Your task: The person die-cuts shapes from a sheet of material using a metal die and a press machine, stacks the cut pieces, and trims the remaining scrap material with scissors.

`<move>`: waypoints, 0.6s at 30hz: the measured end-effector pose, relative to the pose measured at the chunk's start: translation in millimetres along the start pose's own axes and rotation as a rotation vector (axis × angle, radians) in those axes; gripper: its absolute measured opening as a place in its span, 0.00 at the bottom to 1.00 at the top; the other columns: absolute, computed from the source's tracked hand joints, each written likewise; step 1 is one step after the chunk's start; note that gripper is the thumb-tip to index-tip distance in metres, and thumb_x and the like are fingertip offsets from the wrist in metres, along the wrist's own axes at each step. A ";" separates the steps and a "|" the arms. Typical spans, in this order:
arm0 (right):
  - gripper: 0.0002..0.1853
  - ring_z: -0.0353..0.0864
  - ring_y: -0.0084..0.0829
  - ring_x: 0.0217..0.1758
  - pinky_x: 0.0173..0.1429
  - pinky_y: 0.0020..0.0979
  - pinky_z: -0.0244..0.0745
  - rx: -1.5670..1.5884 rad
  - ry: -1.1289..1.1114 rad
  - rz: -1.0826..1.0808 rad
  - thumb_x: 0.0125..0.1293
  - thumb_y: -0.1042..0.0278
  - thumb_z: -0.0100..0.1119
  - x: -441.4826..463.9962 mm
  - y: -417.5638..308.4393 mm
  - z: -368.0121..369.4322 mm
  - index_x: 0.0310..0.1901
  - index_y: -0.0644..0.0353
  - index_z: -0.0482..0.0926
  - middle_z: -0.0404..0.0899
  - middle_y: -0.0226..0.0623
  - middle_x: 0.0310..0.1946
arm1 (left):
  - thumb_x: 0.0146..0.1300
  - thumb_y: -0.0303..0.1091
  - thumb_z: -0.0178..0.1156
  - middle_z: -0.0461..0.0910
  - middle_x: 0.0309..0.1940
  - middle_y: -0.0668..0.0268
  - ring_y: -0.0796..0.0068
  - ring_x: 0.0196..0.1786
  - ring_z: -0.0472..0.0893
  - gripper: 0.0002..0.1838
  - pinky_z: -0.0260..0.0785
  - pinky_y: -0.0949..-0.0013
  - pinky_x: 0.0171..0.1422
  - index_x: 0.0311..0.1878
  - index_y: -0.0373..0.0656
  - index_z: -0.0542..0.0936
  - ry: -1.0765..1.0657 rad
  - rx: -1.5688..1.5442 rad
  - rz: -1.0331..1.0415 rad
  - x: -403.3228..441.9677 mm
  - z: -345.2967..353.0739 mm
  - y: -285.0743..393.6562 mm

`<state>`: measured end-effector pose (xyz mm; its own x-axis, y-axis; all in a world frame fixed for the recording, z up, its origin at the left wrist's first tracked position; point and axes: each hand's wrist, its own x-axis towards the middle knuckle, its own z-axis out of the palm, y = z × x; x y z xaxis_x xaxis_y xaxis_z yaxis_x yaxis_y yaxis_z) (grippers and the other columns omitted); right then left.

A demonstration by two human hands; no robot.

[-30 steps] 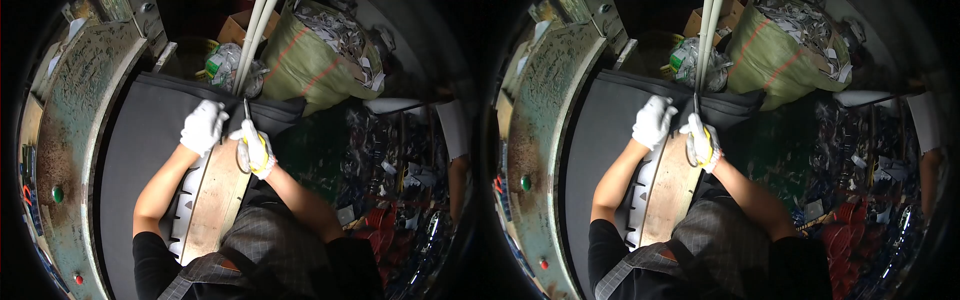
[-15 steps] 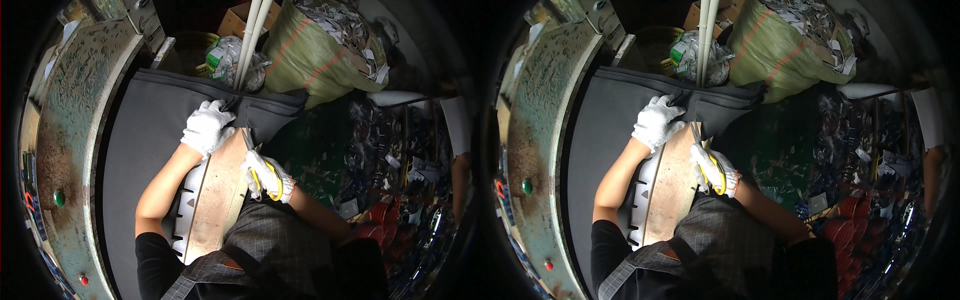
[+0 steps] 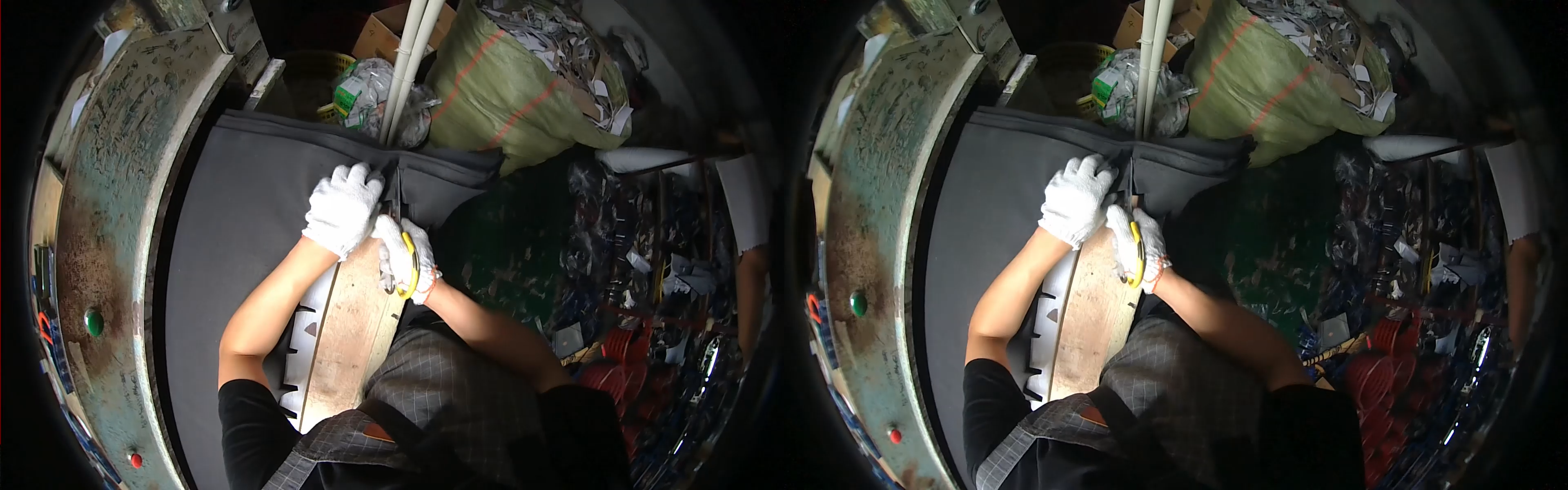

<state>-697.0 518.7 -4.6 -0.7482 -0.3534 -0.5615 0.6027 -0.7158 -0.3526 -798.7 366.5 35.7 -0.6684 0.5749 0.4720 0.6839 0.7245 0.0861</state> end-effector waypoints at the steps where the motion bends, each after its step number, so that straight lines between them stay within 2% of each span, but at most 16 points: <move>1: 0.20 0.72 0.26 0.15 0.20 0.34 0.74 -0.006 -0.001 -0.003 0.76 0.40 0.59 2.0 5.2 -6.5 0.48 0.49 0.77 0.73 0.27 0.23 | 0.52 0.36 0.71 0.85 0.50 0.57 0.56 0.46 0.84 0.14 0.81 0.58 0.44 0.42 0.44 0.88 0.023 -0.066 0.020 -2.7 4.1 -4.2; 4: 0.23 0.72 0.26 0.15 0.19 0.33 0.74 -0.300 0.202 -0.177 0.76 0.36 0.58 4.2 4.2 5.4 0.47 0.50 0.77 0.74 0.27 0.22 | 0.53 0.34 0.70 0.85 0.48 0.58 0.56 0.45 0.85 0.13 0.81 0.57 0.45 0.43 0.43 0.88 0.032 -0.174 0.042 -0.6 -3.4 -6.3; 5: 0.24 0.72 0.26 0.15 0.19 0.33 0.74 -0.340 0.239 -0.207 0.76 0.35 0.58 1.7 -4.6 20.6 0.46 0.50 0.77 0.74 0.27 0.22 | 0.53 0.35 0.69 0.85 0.47 0.58 0.57 0.44 0.84 0.13 0.81 0.57 0.44 0.43 0.45 0.88 0.092 -0.167 0.085 -2.3 -0.4 -9.3; 6: 0.24 0.72 0.26 0.15 0.19 0.34 0.74 -0.376 0.281 -0.230 0.75 0.34 0.58 -0.9 -11.7 35.5 0.45 0.50 0.78 0.74 0.27 0.23 | 0.54 0.36 0.69 0.85 0.46 0.59 0.58 0.42 0.84 0.13 0.81 0.57 0.42 0.44 0.46 0.88 0.145 -0.164 0.124 -7.1 2.4 -9.3; 7: 0.24 0.72 0.27 0.15 0.20 0.32 0.75 -0.308 0.372 -0.141 0.75 0.33 0.59 4.5 -25.6 50.9 0.43 0.50 0.77 0.74 0.27 0.23 | 0.55 0.36 0.68 0.85 0.45 0.59 0.57 0.43 0.84 0.13 0.81 0.57 0.44 0.44 0.46 0.88 0.117 -0.179 0.110 -8.0 1.6 -8.0; 8: 0.26 0.75 0.30 0.18 0.23 0.36 0.78 -0.243 0.223 -0.167 0.75 0.34 0.58 10.8 -23.6 38.2 0.44 0.54 0.78 0.77 0.30 0.26 | 0.55 0.36 0.68 0.85 0.45 0.59 0.57 0.43 0.84 0.13 0.81 0.57 0.44 0.44 0.46 0.88 0.113 -0.181 0.114 -8.8 2.9 -9.2; 10: 0.24 0.72 0.27 0.15 0.19 0.33 0.74 -0.459 0.319 -0.277 0.77 0.37 0.58 4.8 -7.1 33.4 0.44 0.55 0.78 0.74 0.29 0.22 | 0.57 0.35 0.68 0.85 0.46 0.60 0.56 0.45 0.85 0.13 0.81 0.57 0.46 0.45 0.45 0.88 0.161 -0.255 0.049 -6.0 5.8 -12.9; 11: 0.23 0.69 0.24 0.13 0.16 0.32 0.71 -0.463 0.272 -0.317 0.78 0.39 0.58 1.9 -5.6 34.7 0.43 0.55 0.77 0.70 0.27 0.19 | 0.58 0.34 0.67 0.85 0.47 0.61 0.56 0.47 0.85 0.14 0.81 0.56 0.48 0.47 0.44 0.88 0.129 -0.285 -0.020 -5.4 1.7 -13.6; 12: 0.23 0.69 0.24 0.13 0.16 0.32 0.71 -0.464 0.271 -0.318 0.78 0.39 0.58 1.6 -6.1 35.5 0.43 0.55 0.77 0.70 0.27 0.19 | 0.58 0.34 0.67 0.85 0.47 0.61 0.56 0.47 0.85 0.14 0.81 0.56 0.48 0.47 0.44 0.88 0.130 -0.285 -0.020 -6.7 1.3 -12.9; 14: 0.20 0.66 0.21 0.11 0.13 0.29 0.63 -0.395 0.276 -0.339 0.77 0.41 0.61 -1.9 -10.8 44.7 0.43 0.52 0.78 0.68 0.24 0.18 | 0.58 0.35 0.68 0.85 0.47 0.60 0.55 0.48 0.84 0.14 0.81 0.56 0.49 0.48 0.45 0.88 0.145 -0.287 -0.008 -8.1 2.1 -11.5; 15: 0.24 0.70 0.23 0.13 0.17 0.29 0.69 -0.352 0.298 -0.259 0.77 0.36 0.58 -5.2 -18.3 61.8 0.43 0.53 0.79 0.72 0.27 0.20 | 0.57 0.35 0.68 0.84 0.47 0.58 0.54 0.48 0.84 0.15 0.81 0.55 0.49 0.48 0.44 0.88 0.124 -0.302 -0.012 -7.5 0.4 -11.7; 16: 0.29 0.73 0.26 0.16 0.22 0.31 0.76 -0.284 0.171 -0.206 0.75 0.31 0.56 15.1 -25.6 48.4 0.41 0.54 0.79 0.76 0.29 0.22 | 0.57 0.35 0.68 0.84 0.47 0.58 0.54 0.48 0.84 0.15 0.81 0.55 0.49 0.48 0.44 0.88 0.121 -0.303 -0.017 -8.9 3.5 -11.8; 18: 0.30 0.75 0.28 0.18 0.25 0.33 0.78 -0.169 0.143 -0.221 0.75 0.30 0.56 35.1 -38.6 54.2 0.39 0.55 0.79 0.77 0.30 0.23 | 0.58 0.35 0.68 0.84 0.46 0.56 0.52 0.48 0.84 0.15 0.81 0.54 0.50 0.48 0.44 0.87 0.115 -0.293 -0.007 -9.1 9.1 -14.2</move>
<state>-761.5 501.3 29.8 -0.8265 -0.1034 -0.5533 0.4767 -0.6513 -0.5904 -805.0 354.5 22.2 -0.6473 0.5115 0.5651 0.7458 0.5781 0.3310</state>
